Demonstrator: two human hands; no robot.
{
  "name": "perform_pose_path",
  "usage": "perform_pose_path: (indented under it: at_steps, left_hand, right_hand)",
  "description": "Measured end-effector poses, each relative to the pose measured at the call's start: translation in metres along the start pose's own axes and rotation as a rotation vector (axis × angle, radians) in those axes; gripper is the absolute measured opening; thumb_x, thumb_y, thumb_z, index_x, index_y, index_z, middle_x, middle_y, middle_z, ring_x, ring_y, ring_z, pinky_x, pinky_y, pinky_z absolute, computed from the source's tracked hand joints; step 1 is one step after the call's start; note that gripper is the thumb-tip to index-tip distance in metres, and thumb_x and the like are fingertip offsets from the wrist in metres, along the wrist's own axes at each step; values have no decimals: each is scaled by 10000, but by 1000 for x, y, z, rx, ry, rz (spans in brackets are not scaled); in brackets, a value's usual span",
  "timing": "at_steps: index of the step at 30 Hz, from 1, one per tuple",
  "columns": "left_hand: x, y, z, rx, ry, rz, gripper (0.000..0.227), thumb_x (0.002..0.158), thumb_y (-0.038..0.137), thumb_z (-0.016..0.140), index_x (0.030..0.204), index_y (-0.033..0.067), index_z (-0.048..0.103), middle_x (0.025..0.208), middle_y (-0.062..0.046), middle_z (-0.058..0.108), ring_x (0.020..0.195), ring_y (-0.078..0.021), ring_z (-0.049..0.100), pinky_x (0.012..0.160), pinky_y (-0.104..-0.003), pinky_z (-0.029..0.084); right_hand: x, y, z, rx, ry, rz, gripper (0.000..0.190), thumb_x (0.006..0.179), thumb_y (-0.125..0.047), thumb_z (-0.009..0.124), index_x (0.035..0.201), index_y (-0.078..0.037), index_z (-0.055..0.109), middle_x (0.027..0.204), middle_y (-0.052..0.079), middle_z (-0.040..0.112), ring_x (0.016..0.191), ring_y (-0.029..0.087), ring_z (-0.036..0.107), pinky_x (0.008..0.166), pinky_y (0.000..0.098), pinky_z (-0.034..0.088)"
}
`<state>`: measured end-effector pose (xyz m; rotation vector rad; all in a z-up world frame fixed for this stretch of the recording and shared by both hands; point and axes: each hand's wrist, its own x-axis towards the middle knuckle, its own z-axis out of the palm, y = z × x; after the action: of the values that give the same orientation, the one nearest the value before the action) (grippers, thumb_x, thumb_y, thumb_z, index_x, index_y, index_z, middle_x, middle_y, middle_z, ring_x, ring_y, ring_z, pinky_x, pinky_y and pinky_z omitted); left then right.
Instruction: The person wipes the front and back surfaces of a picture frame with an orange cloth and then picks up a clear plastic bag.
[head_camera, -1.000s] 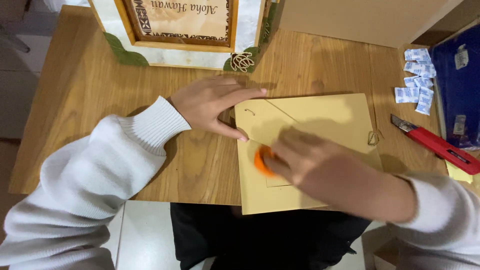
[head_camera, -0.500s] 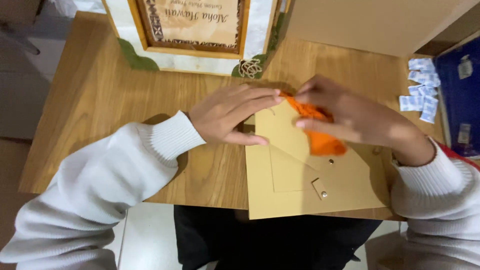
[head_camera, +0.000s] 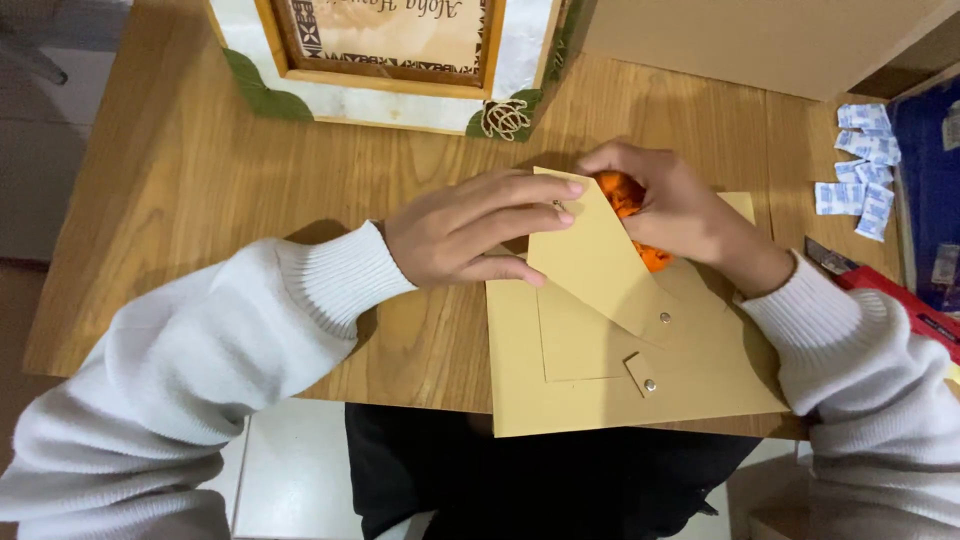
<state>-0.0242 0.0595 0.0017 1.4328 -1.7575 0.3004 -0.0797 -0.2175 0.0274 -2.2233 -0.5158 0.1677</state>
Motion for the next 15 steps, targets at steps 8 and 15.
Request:
perform_pose_path:
  at_steps: [8,15]
  left_hand:
    - [-2,0,1,-21,-5,-42,441,1176,285,302,1482,-7,429,1604,-293,348,1500,-451,496,1246,-527,521]
    - [-5,1,-1,5,-97,-92,440,1146,-52,477,1550,89,376,1694,-232,242,1594,-402,422,1258,-464,533]
  right_hand:
    - [5,-13,-32,-11,-534,-175,312,895,-122,692,1193,-108,785,1309,125,366,1227,296,285,993,461,246]
    - [9,-7,9,26,88,-181,84,994,-3,682,950,-42,622,864,37,596,781,139,546,669,260,441]
